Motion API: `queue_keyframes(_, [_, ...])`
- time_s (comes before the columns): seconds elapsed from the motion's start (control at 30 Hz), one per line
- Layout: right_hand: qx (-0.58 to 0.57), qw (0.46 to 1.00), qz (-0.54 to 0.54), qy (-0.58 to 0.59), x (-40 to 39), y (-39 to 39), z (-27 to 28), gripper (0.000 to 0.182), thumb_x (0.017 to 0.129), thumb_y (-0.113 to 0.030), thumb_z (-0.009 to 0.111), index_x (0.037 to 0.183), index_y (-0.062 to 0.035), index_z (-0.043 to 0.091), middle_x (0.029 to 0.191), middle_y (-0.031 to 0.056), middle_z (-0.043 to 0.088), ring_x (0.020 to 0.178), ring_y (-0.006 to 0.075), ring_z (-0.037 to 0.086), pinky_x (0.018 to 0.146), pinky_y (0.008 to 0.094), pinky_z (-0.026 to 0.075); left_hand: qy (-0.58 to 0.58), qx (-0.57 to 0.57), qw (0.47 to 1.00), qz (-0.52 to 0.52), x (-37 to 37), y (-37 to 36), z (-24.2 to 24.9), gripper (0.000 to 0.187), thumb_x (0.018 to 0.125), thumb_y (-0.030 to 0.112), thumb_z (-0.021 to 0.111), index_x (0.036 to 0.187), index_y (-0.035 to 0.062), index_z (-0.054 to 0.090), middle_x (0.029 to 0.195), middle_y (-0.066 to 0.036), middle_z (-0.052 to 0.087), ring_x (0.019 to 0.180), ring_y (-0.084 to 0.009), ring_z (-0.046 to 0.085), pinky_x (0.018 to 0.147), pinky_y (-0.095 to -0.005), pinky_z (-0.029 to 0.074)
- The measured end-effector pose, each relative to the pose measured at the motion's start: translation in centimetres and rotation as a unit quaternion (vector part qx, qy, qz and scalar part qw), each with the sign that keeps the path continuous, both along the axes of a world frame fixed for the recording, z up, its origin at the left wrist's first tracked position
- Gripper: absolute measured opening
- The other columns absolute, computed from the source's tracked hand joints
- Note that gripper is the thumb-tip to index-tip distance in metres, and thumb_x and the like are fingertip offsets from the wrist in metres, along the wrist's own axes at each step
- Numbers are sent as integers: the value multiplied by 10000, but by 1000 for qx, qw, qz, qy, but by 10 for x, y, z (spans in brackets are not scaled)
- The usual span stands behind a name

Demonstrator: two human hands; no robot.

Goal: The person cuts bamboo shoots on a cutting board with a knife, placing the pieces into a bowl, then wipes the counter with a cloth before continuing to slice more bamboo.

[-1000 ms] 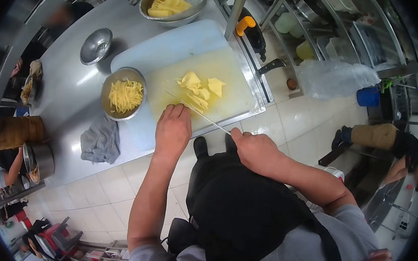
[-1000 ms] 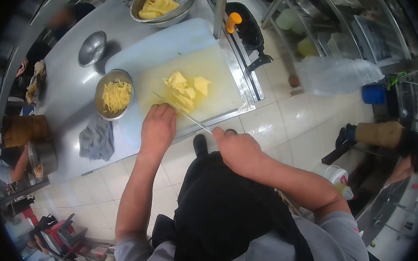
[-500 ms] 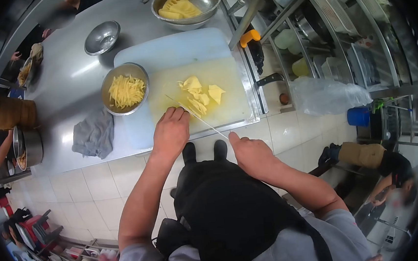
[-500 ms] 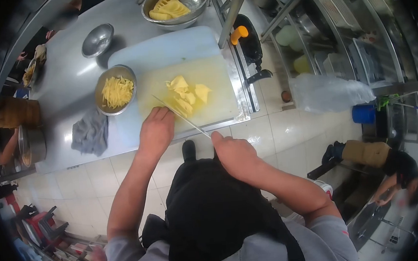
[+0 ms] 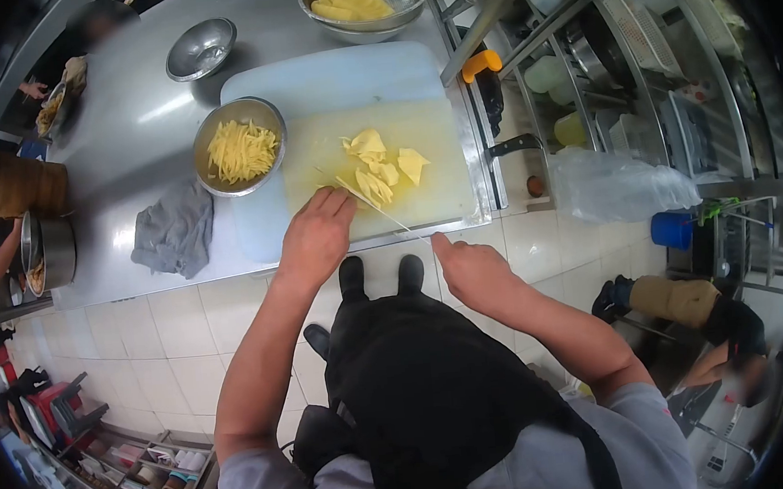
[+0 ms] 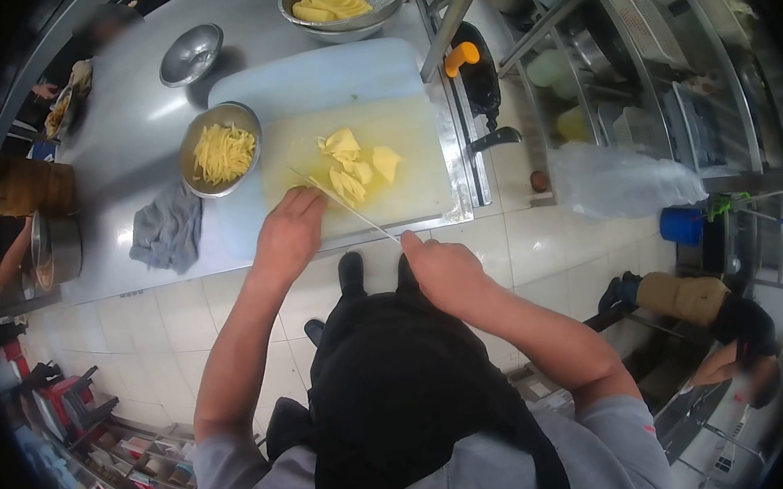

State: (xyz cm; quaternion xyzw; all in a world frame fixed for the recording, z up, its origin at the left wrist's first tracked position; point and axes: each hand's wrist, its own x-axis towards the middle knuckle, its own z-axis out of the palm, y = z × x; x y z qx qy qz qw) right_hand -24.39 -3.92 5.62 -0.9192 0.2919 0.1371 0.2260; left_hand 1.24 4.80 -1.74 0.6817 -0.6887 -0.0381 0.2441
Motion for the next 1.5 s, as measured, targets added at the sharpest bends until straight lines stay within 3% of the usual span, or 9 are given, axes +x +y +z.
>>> queue_keyframes(0.37, [15,1000,19,10,3,-9,5,317,840,17,588,1147,29,509,814,217,693,761,406,706,684,517,560,-52,-50,993,-95,27,-6,6,249,768,21,628,1012,30,673,1079,-70,666,1058,-254,640,883,-386,578])
queue_keyframes(0.47, [28,998,19,55,6,-15,-5,325,838,19,586,1154,31,510,809,217,693,766,406,707,686,517,560,-74,-42,991,-100,31,-10,8,248,735,28,658,980,39,698,1047,-56,695,1002,-246,661,797,-374,588])
queue_keyframes(0.67, [24,999,29,10,5,-16,-9,332,840,16,584,1163,33,508,810,214,693,777,411,708,694,514,565,-61,-23,995,-71,18,-3,0,290,754,26,633,1043,34,667,1101,-68,665,987,-257,641,865,-383,576])
queue_keyframes(0.93, [29,999,29,-1,4,-20,-2,278,865,5,584,1121,43,484,823,244,664,727,423,680,664,523,542,-19,-61,998,29,-2,-1,-9,170,860,59,676,1022,4,676,1138,-125,666,1047,-310,657,911,-416,563])
queue_keyframes(1.2, [45,998,35,6,8,-16,3,368,841,12,597,1188,67,488,856,250,675,776,428,684,709,529,544,-12,-70,996,44,-7,1,-13,183,846,32,661,1026,1,678,1144,-132,674,1065,-320,657,933,-417,556])
queue_keyframes(1.27, [40,999,23,-19,8,-16,1,289,829,20,602,1105,39,521,811,228,696,809,414,715,722,511,567,-5,-74,996,46,-6,0,-13,190,842,26,657,1029,1,678,1143,-132,674,1066,-319,657,935,-416,556])
queue_keyframes(1.5, [44,999,23,-2,9,-22,4,306,824,25,612,1114,39,517,811,218,701,801,412,715,721,509,568,-14,-77,997,23,-1,-1,-17,201,828,15,661,1028,3,683,1136,-126,674,1068,-315,659,939,-412,558])
